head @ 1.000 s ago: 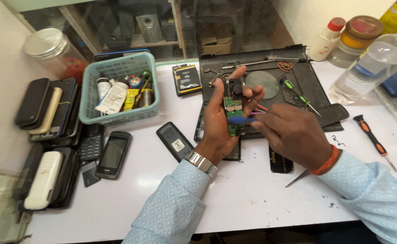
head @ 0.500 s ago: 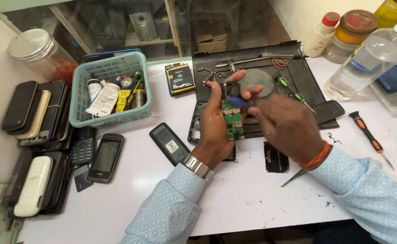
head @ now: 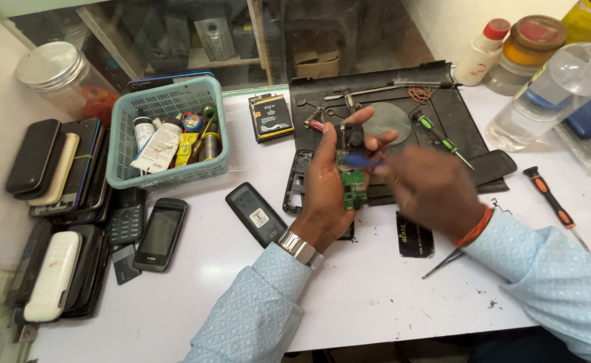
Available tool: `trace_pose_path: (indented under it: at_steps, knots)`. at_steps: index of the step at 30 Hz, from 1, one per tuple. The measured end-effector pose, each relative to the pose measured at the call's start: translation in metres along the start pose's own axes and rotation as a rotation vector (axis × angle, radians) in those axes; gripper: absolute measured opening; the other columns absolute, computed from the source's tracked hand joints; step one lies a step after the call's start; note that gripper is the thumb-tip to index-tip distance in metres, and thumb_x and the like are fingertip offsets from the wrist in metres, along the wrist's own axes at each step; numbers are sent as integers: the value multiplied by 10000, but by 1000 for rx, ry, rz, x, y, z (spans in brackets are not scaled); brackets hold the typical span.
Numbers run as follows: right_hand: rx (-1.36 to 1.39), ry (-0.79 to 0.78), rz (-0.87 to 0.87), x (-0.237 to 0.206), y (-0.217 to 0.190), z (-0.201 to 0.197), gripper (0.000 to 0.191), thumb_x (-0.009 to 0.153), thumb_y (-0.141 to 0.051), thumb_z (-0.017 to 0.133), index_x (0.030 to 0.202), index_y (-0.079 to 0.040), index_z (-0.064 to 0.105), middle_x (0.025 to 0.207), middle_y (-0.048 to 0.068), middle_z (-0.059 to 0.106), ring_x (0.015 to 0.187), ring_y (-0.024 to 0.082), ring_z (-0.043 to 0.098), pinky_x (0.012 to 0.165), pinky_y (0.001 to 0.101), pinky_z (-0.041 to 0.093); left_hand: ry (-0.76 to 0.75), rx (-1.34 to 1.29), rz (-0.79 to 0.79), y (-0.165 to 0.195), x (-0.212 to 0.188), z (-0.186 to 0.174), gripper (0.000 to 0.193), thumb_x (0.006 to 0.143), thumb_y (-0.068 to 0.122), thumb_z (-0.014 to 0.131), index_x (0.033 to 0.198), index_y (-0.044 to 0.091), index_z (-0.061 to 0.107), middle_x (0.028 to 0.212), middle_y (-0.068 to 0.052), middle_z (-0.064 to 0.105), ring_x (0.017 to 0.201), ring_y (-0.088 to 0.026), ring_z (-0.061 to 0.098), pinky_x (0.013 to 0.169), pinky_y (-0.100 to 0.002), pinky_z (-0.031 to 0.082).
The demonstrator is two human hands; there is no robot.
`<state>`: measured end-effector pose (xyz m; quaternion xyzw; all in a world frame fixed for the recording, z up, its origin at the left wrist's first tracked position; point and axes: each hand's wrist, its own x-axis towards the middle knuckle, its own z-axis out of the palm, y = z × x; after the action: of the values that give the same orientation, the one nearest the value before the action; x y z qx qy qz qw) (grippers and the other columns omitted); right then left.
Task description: The person disassembles a mobile phone using a blue plastic pry tool, removes the screen and internal components, and cleans the circuit board with a spray bottle and brush. The person handles the phone casing, screen, and circuit board throughout the process.
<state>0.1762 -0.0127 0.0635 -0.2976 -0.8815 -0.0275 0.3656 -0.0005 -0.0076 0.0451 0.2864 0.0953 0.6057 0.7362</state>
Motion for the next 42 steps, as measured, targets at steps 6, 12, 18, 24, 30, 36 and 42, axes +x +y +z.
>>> trace_pose_path:
  at_steps: [6, 12, 18, 24, 30, 36, 42]
  knots:
    - [-52, -31, -25, 0, 6, -3, 164, 897, -135, 766, 814, -54, 650, 717, 100, 550, 583, 285, 567, 529, 426, 451, -23, -37, 1, 6, 1, -2, 647, 1160, 506, 205, 1540, 19, 398, 990, -43, 616, 1273, -249, 598, 1108, -405, 484]
    - [-98, -53, -84, 6, 7, -12, 125, 889, -146, 760, 831, -70, 681, 675, 79, 537, 542, 260, 555, 491, 415, 435, -22, -21, -37, 4, 1, -5, 632, 1167, 486, 220, 1549, 20, 409, 1000, -39, 618, 1234, -242, 613, 1081, -420, 469]
    - [-120, -29, -93, 13, 2, -18, 133, 877, -178, 789, 887, -78, 702, 706, 70, 558, 606, 263, 585, 538, 399, 460, -60, -44, -21, 3, 1, -5, 644, 1163, 490, 225, 1538, 0, 410, 998, -47, 626, 1237, -246, 616, 1174, -396, 464]
    - [-124, 4, -128, 17, -2, -20, 162, 827, -176, 808, 936, -87, 729, 763, 49, 617, 652, 250, 612, 585, 386, 490, -80, -53, -41, 4, 1, -6, 657, 1168, 506, 241, 1559, 3, 398, 1008, -46, 617, 1243, -250, 604, 1043, -348, 469]
    - [-152, 17, -168, 15, 4, -16, 148, 805, -176, 833, 856, -105, 713, 737, 52, 596, 635, 250, 598, 568, 396, 473, -111, -134, -69, 7, 1, -5, 634, 1168, 496, 250, 1547, 12, 404, 1006, -52, 616, 1248, -253, 606, 1075, -388, 501]
    - [-175, 42, -209, 15, 4, -15, 95, 784, -142, 816, 812, -120, 728, 683, 53, 578, 575, 253, 566, 515, 404, 451, -138, -156, -78, 10, 1, -6, 631, 1191, 475, 233, 1560, -8, 403, 1019, -66, 610, 1275, -278, 601, 1164, -393, 489]
    - [-150, 120, 28, 17, -2, -20, 115, 922, -157, 798, 949, -63, 738, 739, 68, 598, 650, 256, 600, 576, 385, 459, -186, -190, -55, 10, -1, -5, 624, 1213, 466, 216, 1567, -12, 405, 1058, -80, 611, 1277, -285, 597, 1153, -428, 495]
